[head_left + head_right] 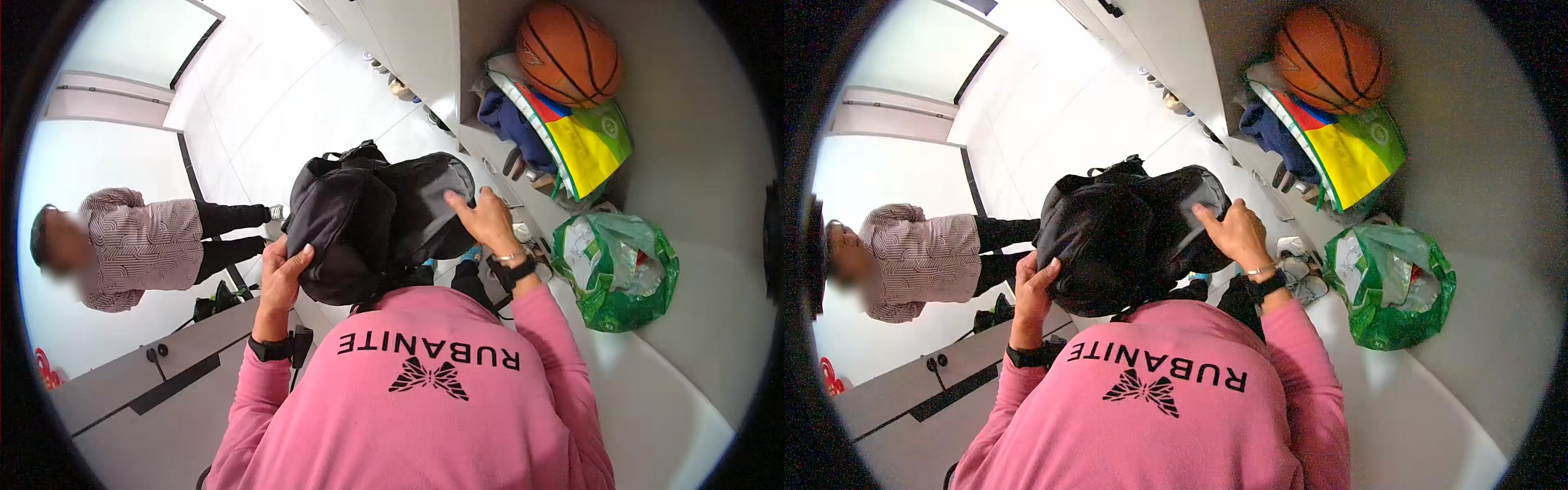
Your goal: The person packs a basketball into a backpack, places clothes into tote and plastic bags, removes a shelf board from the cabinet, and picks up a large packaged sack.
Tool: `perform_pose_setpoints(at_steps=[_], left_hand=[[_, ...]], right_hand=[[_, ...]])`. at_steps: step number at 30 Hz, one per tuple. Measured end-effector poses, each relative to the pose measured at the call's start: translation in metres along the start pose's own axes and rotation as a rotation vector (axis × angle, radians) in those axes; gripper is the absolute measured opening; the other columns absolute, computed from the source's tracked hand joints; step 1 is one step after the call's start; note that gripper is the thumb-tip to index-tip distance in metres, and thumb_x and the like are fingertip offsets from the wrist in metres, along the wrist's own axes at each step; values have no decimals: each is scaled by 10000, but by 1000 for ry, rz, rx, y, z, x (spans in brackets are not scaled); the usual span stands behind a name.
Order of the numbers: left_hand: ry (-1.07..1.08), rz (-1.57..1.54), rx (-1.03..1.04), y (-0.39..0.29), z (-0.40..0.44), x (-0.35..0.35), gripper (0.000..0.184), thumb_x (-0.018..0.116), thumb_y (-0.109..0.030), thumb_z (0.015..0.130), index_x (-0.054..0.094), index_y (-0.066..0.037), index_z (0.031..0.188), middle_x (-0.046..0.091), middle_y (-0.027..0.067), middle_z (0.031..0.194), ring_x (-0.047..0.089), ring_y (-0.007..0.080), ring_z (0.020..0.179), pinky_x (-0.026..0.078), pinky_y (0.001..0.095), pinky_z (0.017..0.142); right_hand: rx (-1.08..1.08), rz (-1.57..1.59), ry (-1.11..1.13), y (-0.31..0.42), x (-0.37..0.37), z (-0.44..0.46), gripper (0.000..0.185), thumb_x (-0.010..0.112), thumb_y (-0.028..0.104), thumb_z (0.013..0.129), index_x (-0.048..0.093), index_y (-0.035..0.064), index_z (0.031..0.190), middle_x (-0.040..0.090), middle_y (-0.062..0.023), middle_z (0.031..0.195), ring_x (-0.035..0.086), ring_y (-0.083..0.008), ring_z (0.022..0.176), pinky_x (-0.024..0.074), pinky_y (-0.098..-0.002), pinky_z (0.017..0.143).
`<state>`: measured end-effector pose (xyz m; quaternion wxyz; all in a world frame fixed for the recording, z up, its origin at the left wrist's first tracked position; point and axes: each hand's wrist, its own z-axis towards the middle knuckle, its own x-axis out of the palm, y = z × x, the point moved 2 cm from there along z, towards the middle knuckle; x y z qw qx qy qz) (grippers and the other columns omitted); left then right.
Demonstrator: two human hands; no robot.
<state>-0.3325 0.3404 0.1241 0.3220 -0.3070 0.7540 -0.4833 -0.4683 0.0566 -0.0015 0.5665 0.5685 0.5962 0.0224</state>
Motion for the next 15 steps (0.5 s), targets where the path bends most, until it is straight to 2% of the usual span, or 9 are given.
perform_pose_setpoints(at_steps=[1, 2, 3, 5, 6, 7, 10, 11, 15], left_hand=[[-18, -16, 44, -1, -2, -4, 252, 617, -170, 808, 601, 44, 941, 615, 25, 830, 535, 85, 735, 422, 228, 684], [-14, -52, 45, 1, -6, -11, 229, 621, -156, 803, 608, 37, 926, 616, 23, 817, 537, 82, 734, 422, 224, 685], [-23, -58, 40, 6, -8, -20, 229, 621, -156, 803, 608, 37, 926, 616, 23, 817, 537, 82, 734, 422, 224, 685], [-73, -65, 45, 16, -12, -38, 222, 617, -143, 804, 607, 40, 930, 617, 24, 824, 540, 85, 730, 425, 226, 682], [-133, -103, 24, 18, -13, -42, 223, 611, -137, 808, 605, 42, 941, 616, 20, 833, 541, 87, 736, 426, 229, 687], [-173, -77, 15, 32, -12, -56, 232, 610, -138, 810, 603, 40, 958, 611, 10, 840, 536, 84, 742, 419, 226, 691], [-214, 93, -48, 86, -11, -100, 218, 608, -109, 802, 600, 30, 970, 599, 1, 853, 523, 76, 757, 406, 218, 698], [-221, 84, -53, 97, -12, -107, 218, 608, -109, 802, 600, 30, 970, 599, 1, 853, 523, 76, 757, 406, 218, 698], [-215, -6, -166, 110, -18, -99, 204, 599, -97, 795, 602, 30, 956, 601, 5, 834, 527, 82, 757, 413, 222, 704]], right_hand=[[23, -5, 67, 2, 10, 7, 709, 591, 561, 738, 547, -135, 868, 607, -301, 765, 615, -409, 801, 477, -462, 693], [111, 103, 196, -1, 22, 11, 590, 640, 455, 724, 572, -127, 794, 612, -283, 737, 642, -362, 744, 503, -407, 661], [108, 95, 204, -4, 31, 10, 590, 640, 455, 724, 572, -127, 794, 612, -283, 737, 642, -362, 744, 503, -407, 661], [216, 443, 249, -13, 44, 6, 410, 653, 295, 725, 588, -107, 769, 601, -220, 651, 641, -263, 622, 510, -344, 600], [141, 555, 170, -16, 48, 3, 244, 621, 155, 731, 593, -73, 815, 578, -150, 596, 596, -165, 533, 488, -301, 537], [139, 543, 183, -10, 46, -4, 244, 621, 155, 731, 593, -73, 815, 578, -150, 596, 596, -165, 533, 488, -301, 537], [-316, 446, 74, 18, 44, -27, 166, 607, 107, 750, 583, -35, 832, 557, -150, 589, 568, -172, 522, 436, -327, 514], [-307, 369, 67, 26, 48, -35, 195, 624, 142, 756, 578, -36, 822, 536, -172, 581, 558, -185, 525, 431, -338, 525], [-53, 508, 212, 51, 40, -48, 296, 554, 242, 858, 559, -37, 759, 508, -62, 516, 508, -118, 459, 396, -303, 433]])
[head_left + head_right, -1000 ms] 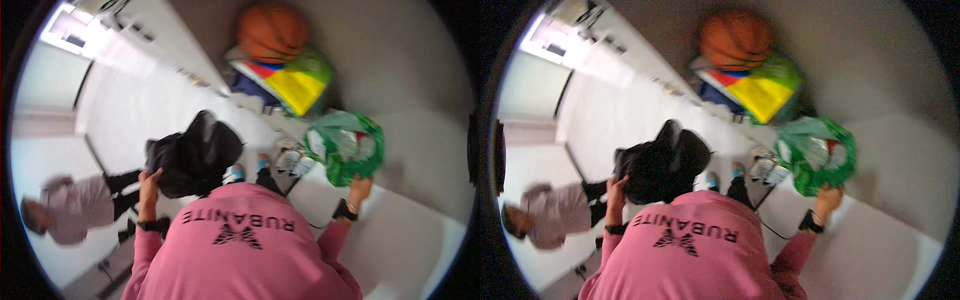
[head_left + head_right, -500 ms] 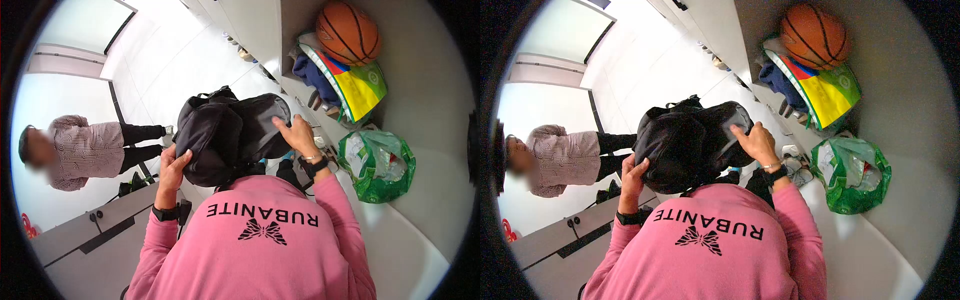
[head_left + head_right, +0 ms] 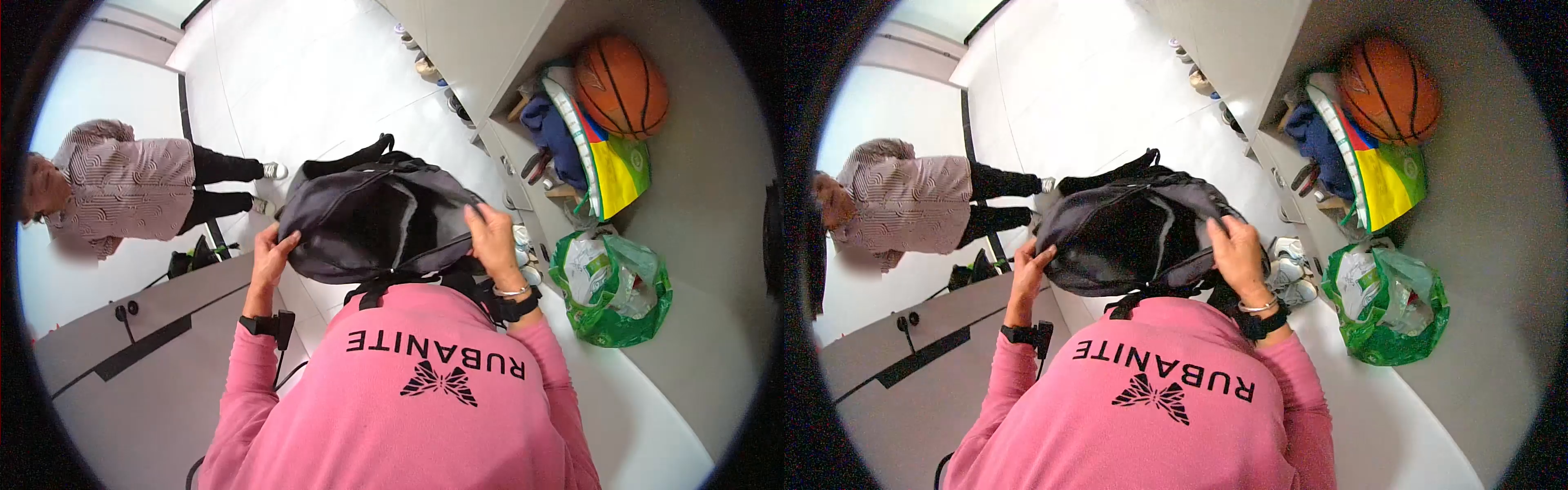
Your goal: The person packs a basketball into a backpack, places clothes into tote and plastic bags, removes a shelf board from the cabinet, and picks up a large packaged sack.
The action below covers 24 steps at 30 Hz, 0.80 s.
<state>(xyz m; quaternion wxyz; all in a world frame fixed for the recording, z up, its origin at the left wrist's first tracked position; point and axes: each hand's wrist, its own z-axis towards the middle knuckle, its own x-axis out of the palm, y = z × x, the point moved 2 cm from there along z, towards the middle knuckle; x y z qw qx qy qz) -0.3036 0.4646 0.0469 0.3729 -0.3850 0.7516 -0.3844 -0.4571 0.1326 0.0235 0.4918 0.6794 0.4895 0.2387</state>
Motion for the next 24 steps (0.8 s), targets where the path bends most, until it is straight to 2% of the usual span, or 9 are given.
perform_pose_setpoints(at_steps=[1, 3, 5, 9, 12, 14, 17, 21, 24], left_hand=[[48, 58, -28, 3, 2, 2, 220, 596, -112, 806, 595, 26, 977, 604, 13, 853, 536, 89, 772, 421, 230, 714], [102, 98, -54, 0, 9, 14, 235, 593, -127, 816, 587, 22, 997, 608, 21, 871, 545, 96, 788, 430, 238, 724], [140, -271, -122, -11, 14, 40, 316, 590, -209, 849, 549, 12, 1070, 609, 42, 940, 567, 119, 842, 453, 263, 755], [189, -572, -221, -20, 25, 61, 395, 546, -285, 886, 501, 31, 1117, 608, 103, 1012, 595, 177, 896, 483, 302, 803], [312, -400, -289, -19, 27, 80, 502, 579, -350, 861, 493, 97, 1072, 602, 140, 983, 600, 173, 847, 489, 297, 768], [387, -351, -325, -20, 25, 107, 570, 576, -425, 846, 522, 116, 1017, 599, 146, 972, 597, 184, 836, 487, 300, 743], [575, -348, -319, -25, 29, 134, 694, 517, -544, 837, 518, 119, 1041, 585, 144, 996, 569, 175, 894, 468, 295, 768], [733, -249, -323, -46, 36, 151, 730, 574, -566, 790, 507, 109, 1061, 574, 130, 1003, 565, 167, 893, 474, 311, 743], [531, -45, -299, -42, 39, 170, 381, 658, -274, 804, 571, 47, 990, 616, 81, 871, 588, 155, 723, 485, 316, 655]], right_hand=[[-130, -6, -30, 0, 0, 5, 360, 501, 276, 900, 538, -23, 703, 470, -4, 496, 475, -87, 416, 359, -267, 368], [11, 137, -34, 6, -4, 2, 424, 468, 325, 917, 525, -9, 662, 461, 5, 482, 447, -85, 382, 332, -249, 336], [63, 182, -36, 7, -6, 0, 448, 461, 344, 920, 526, -8, 650, 461, 9, 479, 444, -86, 378, 328, -245, 333], [-59, -4, -99, 10, 4, 0, 483, 452, 342, 919, 510, -19, 604, 463, -57, 454, 466, -156, 388, 377, -313, 380], [-261, -256, -64, 36, 29, -8, 459, 463, 318, 905, 530, -24, 607, 504, -174, 489, 521, -274, 433, 421, -407, 455], [-352, -400, -104, 27, 53, -5, 414, 489, 298, 881, 538, -6, 603, 540, -205, 541, 558, -346, 486, 433, -428, 464], [-489, -553, -110, 41, 65, -7, 346, 507, 255, 851, 528, 16, 602, 559, -201, 563, 579, -360, 529, 452, -443, 483], [-749, -885, 78, 34, 77, -10, 189, 531, 159, 769, 560, 41, 623, 589, -142, 615, 586, -291, 499, 455, -400, 465], [-793, -900, 259, 23, 84, -14, 166, 536, 144, 726, 550, -3, 649, 568, -170, 570, 595, -301, 530, 454, -412, 494]])
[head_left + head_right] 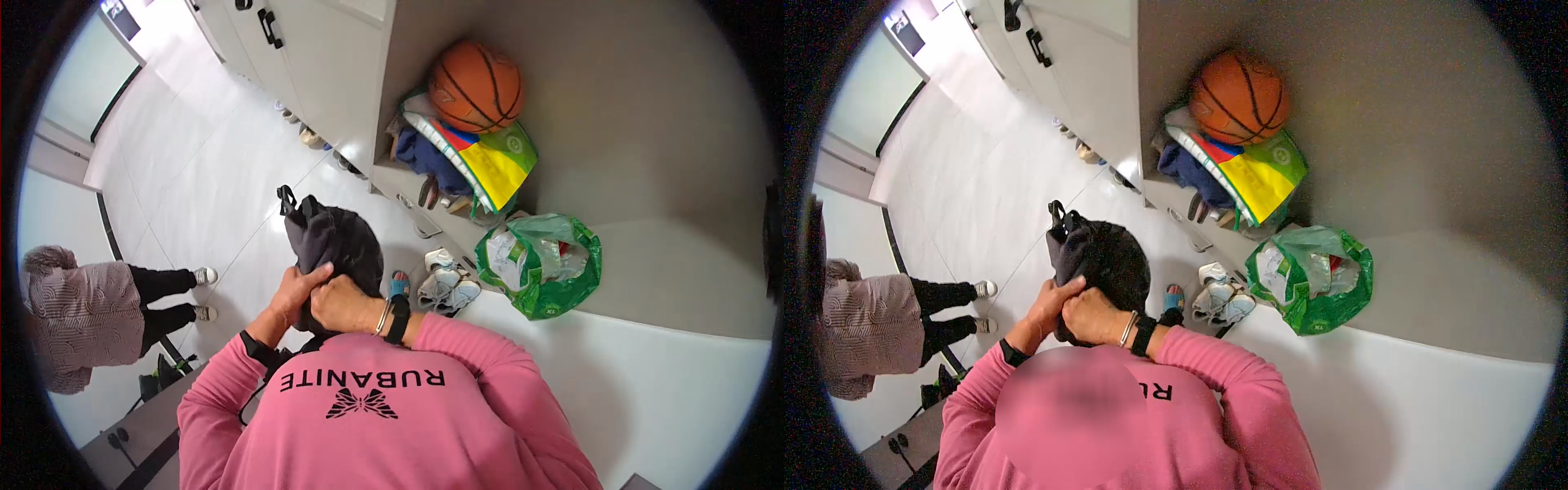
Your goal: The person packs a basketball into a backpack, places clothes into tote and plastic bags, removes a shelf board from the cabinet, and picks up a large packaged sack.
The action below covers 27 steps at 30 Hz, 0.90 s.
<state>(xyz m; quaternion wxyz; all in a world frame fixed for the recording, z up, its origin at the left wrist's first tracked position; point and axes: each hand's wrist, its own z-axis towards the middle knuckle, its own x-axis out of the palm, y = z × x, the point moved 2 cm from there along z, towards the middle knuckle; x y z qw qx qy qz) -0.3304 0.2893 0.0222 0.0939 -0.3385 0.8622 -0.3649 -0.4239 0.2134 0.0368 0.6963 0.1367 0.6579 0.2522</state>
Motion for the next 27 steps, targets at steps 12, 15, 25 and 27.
perform_pose_setpoints(at_steps=[12, 15, 25, 27], left_hand=[[-329, 173, 305, 22, -1, -41, 161, 632, -58, 728, 612, 50, 845, 592, 32, 712, 525, 111, 603, 431, 262, 562], [-398, 82, 267, 4, -15, -20, 174, 635, -60, 729, 609, 65, 847, 600, 43, 727, 535, 123, 613, 437, 267, 579], [-423, 66, 282, -21, 45, -18, 293, 601, -201, 843, 578, 60, 974, 626, 85, 853, 593, 159, 707, 484, 289, 633], [-464, -78, 339, -31, 25, -4, 300, 626, -213, 825, 588, 55, 956, 625, 83, 838, 589, 154, 694, 481, 286, 629]], right_hand=[[654, 521, -682, -184, -86, -119, 196, 536, 117, 805, 586, 3, 956, 627, -129, 759, 612, -237, 665, 487, -295, 631], [795, 611, -793, -256, -100, -171, 253, 595, 138, 803, 571, -31, 990, 658, -120, 856, 626, -143, 693, 490, -280, 624], [918, 392, -1088, -309, -195, -118, 768, 736, 362, 681, 416, -66, 1233, 513, -250, 1171, 540, -332, 1031, 441, -384, 872], [995, 327, -1090, -339, -230, -121, 874, 733, 420, 667, 349, -74, 1278, 429, -261, 1255, 453, -353, 1129, 380, -392, 938]])
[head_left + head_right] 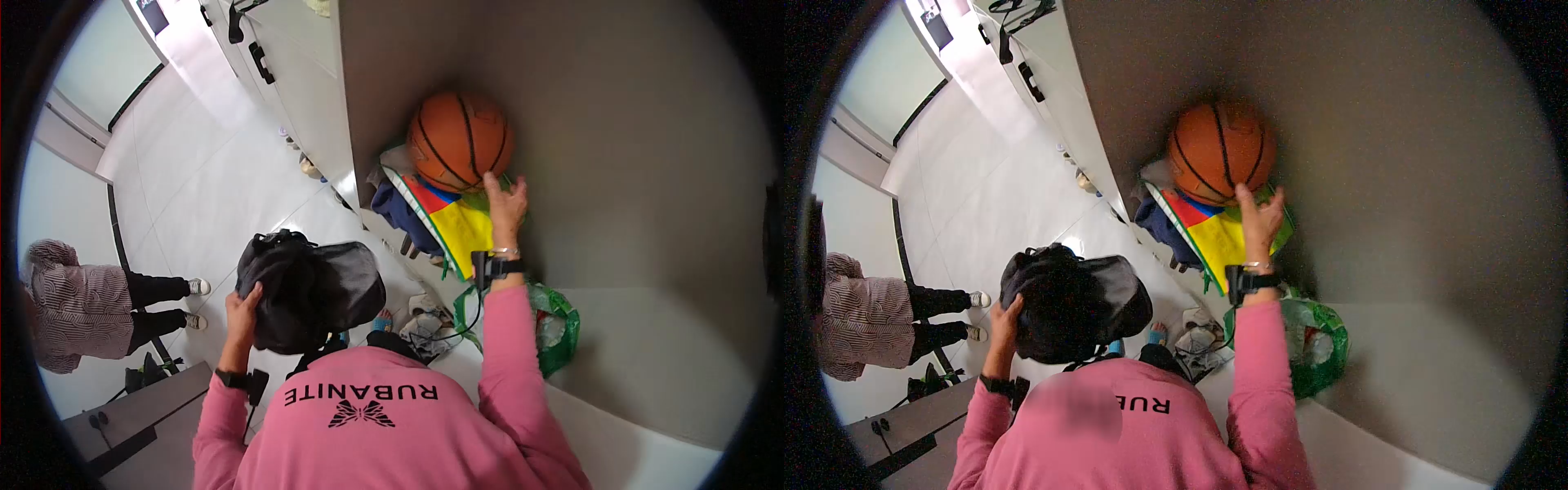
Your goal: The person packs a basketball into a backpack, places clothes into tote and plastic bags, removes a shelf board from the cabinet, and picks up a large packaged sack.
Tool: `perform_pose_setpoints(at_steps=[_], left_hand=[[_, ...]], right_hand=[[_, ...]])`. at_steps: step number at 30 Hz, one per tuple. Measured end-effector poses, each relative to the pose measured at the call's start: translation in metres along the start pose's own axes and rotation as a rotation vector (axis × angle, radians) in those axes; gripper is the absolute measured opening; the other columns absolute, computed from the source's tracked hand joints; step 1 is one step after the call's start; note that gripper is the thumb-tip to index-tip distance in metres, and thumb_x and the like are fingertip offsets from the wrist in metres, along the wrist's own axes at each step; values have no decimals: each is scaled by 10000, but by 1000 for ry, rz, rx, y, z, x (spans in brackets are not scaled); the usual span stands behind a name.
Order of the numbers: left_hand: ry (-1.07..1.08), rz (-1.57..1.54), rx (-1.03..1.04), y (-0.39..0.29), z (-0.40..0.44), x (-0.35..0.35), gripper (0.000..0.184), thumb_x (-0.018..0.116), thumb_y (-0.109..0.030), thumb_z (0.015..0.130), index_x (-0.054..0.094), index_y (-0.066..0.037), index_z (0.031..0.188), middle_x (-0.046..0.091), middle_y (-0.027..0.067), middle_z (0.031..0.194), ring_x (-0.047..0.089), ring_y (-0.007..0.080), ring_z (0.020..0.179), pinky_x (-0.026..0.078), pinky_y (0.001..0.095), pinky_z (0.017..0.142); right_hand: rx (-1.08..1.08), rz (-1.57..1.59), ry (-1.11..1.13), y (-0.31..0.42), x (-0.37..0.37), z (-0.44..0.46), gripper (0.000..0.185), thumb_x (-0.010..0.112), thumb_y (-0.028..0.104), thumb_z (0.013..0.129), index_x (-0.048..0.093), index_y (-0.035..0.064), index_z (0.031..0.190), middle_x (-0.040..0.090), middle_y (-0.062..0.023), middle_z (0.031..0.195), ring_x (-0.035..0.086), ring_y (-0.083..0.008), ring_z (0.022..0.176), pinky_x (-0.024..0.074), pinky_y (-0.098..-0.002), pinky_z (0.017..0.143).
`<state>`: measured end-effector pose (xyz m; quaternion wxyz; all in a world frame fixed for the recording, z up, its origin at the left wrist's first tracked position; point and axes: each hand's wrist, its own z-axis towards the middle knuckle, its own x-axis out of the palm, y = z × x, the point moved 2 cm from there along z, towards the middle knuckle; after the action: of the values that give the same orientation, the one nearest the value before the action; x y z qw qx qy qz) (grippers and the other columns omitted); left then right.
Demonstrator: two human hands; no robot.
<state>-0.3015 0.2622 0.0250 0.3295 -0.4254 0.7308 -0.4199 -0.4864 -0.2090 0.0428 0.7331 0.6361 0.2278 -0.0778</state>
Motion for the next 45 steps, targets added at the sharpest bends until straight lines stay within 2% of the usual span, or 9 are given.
perform_pose_setpoints(at_steps=[4, 12, 21, 29, 32, 34, 37, 42, 45], left_hand=[[-156, -204, -16, -31, -35, 9, 343, 649, -222, 803, 570, 50, 999, 629, 124, 919, 612, 193, 754, 500, 309, 680], [-72, -130, 15, -44, -21, 40, 320, 594, -218, 840, 569, 63, 991, 618, 83, 844, 604, 171, 686, 490, 280, 617], [220, -282, -87, -88, 19, 159, 237, 602, -185, 833, 572, 34, 920, 612, 81, 753, 595, 165, 592, 494, 311, 531], [325, -204, 3, -98, 65, 264, 329, 669, -246, 802, 602, 45, 941, 644, 99, 824, 608, 204, 695, 496, 341, 642], [283, -75, 10, -69, 104, 278, 319, 674, -237, 800, 611, 23, 973, 644, 83, 870, 603, 198, 768, 486, 332, 705], [325, -280, 130, -68, 105, 285, 305, 692, -223, 785, 620, 30, 939, 642, 81, 885, 602, 189, 765, 482, 322, 702], [331, 152, -3, -70, 113, 291, 448, 741, -319, 723, 604, 89, 848, 619, 135, 790, 589, 186, 685, 466, 335, 593], [267, 88, -1, -95, 109, 290, 476, 742, -359, 712, 605, 93, 775, 607, 121, 708, 572, 185, 603, 455, 341, 543], [306, 141, 1, -84, 120, 292, 496, 736, -375, 714, 600, 99, 765, 606, 120, 705, 570, 186, 595, 455, 344, 537]], right_hand=[[185, 176, 84, -17, -4, 61, 1048, 653, 612, 668, 249, -85, 1338, 339, -260, 1344, 352, -341, 1247, 332, -397, 990], [-154, -137, 231, 42, 31, 115, 974, 567, 624, 729, 260, -62, 1347, 298, -279, 1366, 304, -378, 1272, 272, -410, 1035], [-332, 10, 470, 47, 23, 75, 774, 667, 467, 716, 409, 16, 1290, 430, -237, 1289, 419, -376, 1186, 353, -398, 974], [-834, -241, 114, 37, -7, 11, 537, 725, 299, 676, 548, 70, 1128, 474, -208, 1227, 447, -379, 1116, 382, -421, 912], [-791, -136, 117, 31, -18, 21, 443, 694, 322, 723, 583, 46, 1050, 579, -201, 1059, 522, -385, 992, 422, -406, 841], [-245, -129, -4, 24, -17, 50, 392, 655, 361, 771, 594, -15, 861, 608, -159, 760, 566, -281, 741, 441, -357, 690], [-258, -322, 194, 17, -7, 105, 424, 638, 388, 790, 596, -33, 819, 561, -152, 676, 511, -200, 635, 407, -330, 607], [-254, -561, 584, 37, -14, 142, 459, 622, 421, 799, 632, -27, 895, 613, -156, 789, 566, -204, 764, 430, -345, 714], [-94, -123, 689, -15, -4, 139, 595, 582, 541, 784, 601, 12, 1056, 610, -111, 1033, 552, -223, 964, 411, -338, 849]])
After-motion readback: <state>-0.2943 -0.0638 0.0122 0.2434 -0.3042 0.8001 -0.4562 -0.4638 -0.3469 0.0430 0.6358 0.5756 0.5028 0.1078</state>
